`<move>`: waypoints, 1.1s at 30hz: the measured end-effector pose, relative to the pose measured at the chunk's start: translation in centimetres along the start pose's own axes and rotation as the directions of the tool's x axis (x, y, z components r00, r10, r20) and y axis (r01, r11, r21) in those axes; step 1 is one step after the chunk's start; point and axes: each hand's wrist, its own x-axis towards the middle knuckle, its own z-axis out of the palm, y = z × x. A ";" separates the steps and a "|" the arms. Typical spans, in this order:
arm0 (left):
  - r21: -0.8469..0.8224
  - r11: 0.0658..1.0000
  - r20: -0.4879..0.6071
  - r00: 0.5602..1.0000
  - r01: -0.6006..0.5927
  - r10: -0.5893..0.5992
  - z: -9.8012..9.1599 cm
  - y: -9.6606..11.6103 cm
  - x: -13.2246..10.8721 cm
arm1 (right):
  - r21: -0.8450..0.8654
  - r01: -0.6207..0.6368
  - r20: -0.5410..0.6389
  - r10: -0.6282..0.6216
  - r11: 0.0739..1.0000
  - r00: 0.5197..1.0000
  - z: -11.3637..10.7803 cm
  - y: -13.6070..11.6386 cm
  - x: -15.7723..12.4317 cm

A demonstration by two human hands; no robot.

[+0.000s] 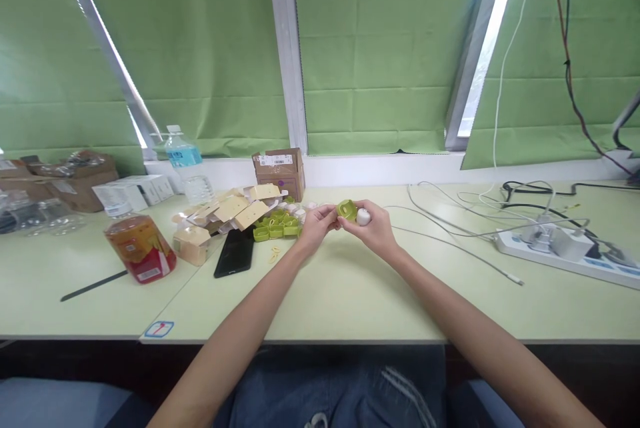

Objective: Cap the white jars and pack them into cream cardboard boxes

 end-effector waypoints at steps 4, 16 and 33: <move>-0.014 1.000 0.004 1.000 0.012 -0.012 0.2 0.3 -0.2 | 0.018 0.005 0.001 -0.005 1.000 1.000 0.0 0.1 0.0; -0.021 1.000 0.015 1.000 0.015 -0.014 0.2 0.2 -0.1 | 0.079 -0.070 0.013 0.069 0.994 0.997 0.3 0.6 0.1; 0.147 0.987 -0.085 0.995 0.068 -0.056 -0.7 -0.1 0.2 | 0.173 -0.249 0.138 0.227 0.953 0.964 0.7 0.5 0.2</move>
